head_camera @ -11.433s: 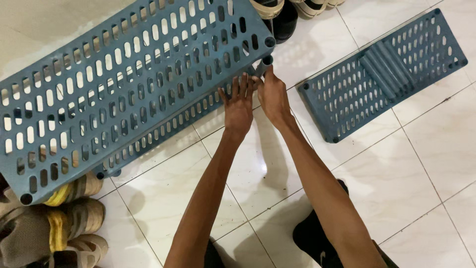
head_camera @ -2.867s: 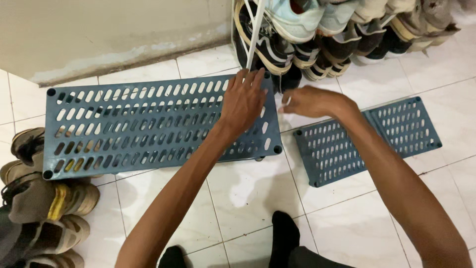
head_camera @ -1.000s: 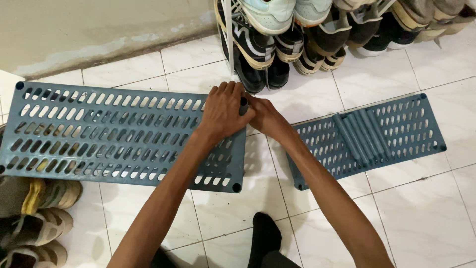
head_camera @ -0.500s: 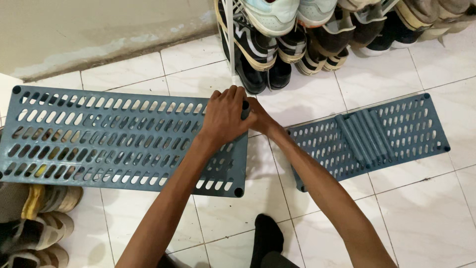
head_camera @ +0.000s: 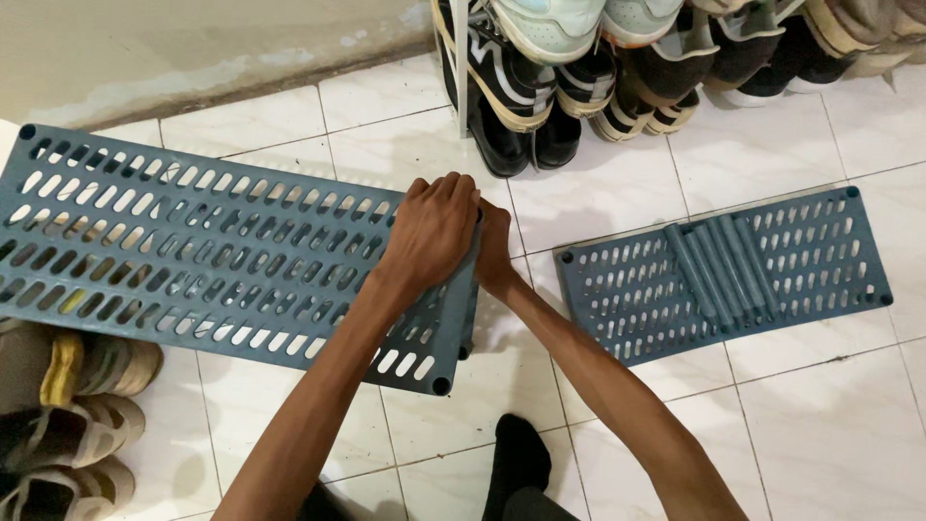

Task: The person assembles a blue plastic shoe rack by inserting vertical support poles into the perforated shelves. The person repeatedly connects and disconnects the poles and shelves, adjusting the structure on a tiled floor next to a wall and other shoes.

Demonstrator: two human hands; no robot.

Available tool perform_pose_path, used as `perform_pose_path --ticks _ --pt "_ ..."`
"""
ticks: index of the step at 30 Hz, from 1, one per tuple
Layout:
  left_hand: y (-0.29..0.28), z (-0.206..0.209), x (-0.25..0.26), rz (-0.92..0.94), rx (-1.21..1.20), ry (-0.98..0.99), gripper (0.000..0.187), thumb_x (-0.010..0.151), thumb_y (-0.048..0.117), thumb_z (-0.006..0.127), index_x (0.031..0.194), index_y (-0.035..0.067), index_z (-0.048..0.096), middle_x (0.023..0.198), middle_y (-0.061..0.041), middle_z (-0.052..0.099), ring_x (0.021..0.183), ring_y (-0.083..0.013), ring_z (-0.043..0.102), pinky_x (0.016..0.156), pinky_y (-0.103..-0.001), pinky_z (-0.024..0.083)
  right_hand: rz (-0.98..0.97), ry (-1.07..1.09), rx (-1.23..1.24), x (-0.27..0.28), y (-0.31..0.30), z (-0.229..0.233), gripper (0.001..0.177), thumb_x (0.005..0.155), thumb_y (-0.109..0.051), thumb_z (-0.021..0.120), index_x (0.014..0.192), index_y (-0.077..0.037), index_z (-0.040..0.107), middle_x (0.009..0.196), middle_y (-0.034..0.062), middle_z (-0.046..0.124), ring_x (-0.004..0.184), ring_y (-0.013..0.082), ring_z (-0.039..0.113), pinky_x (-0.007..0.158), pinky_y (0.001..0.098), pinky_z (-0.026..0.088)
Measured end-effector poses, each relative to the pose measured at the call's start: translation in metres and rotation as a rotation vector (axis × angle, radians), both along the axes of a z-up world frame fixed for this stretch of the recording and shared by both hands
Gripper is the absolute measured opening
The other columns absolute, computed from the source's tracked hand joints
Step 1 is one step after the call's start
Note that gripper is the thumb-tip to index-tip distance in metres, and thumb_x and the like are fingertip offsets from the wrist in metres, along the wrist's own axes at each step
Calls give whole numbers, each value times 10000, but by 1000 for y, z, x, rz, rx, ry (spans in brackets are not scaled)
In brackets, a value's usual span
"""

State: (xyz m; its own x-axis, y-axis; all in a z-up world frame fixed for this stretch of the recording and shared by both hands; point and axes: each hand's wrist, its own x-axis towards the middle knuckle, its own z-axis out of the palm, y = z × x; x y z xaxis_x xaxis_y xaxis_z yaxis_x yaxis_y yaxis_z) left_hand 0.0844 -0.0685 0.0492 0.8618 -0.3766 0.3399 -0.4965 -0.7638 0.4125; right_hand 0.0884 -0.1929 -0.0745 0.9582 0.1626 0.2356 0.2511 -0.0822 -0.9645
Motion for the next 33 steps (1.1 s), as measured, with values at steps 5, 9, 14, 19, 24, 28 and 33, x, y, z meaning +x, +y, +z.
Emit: perform_pose_path --ticks 5,9,14,19,24,28,33 --pt "-2 1 0 -18 4 -11 157 1027 138 498 923 29 543 837 -133 599 788 -341 590 739 -449 435 112 105 -160 18 -16 -14 287 1040 -152 572 845 51 631 723 118 677 722 89 555 619 337 458" --pt "-2 0 -1 -16 32 -40 169 1052 135 508 932 24 548 831 -137 589 777 -339 586 728 -449 436 359 57 -214 44 -31 -18 157 896 -86 630 909 71 636 805 142 703 742 133 611 637 357 500" --pt "-3 0 3 -18 48 -63 163 1035 138 521 920 26 548 818 -131 583 796 -325 608 726 -458 441 416 184 -349 52 -35 -29 160 888 -109 652 923 46 638 829 135 720 777 143 650 670 350 522" --pt "-16 -4 12 -33 45 -88 131 1017 136 543 948 27 565 853 -127 608 814 -318 629 733 -451 454 256 62 -232 52 -49 -51 169 938 -119 638 934 49 620 844 140 682 798 136 611 658 344 497" --pt "-30 -8 27 -109 40 -78 104 984 134 574 952 36 587 866 -125 619 831 -319 648 748 -452 462 144 76 -134 47 -62 -60 173 957 -127 655 921 34 602 855 94 672 827 103 581 660 313 482" --pt "-31 -9 39 -146 48 -74 121 945 155 603 980 39 603 879 -125 624 832 -316 653 771 -448 470 68 -18 -114 55 -59 -60 184 899 -114 700 909 29 585 896 77 637 853 100 562 640 308 473" --pt "-23 -10 38 -162 -2 -105 105 944 138 592 985 42 602 906 -130 632 862 -322 656 793 -450 471 60 -10 -67 50 -50 -58 168 857 -98 731 822 23 620 778 62 663 740 105 587 604 319 442"
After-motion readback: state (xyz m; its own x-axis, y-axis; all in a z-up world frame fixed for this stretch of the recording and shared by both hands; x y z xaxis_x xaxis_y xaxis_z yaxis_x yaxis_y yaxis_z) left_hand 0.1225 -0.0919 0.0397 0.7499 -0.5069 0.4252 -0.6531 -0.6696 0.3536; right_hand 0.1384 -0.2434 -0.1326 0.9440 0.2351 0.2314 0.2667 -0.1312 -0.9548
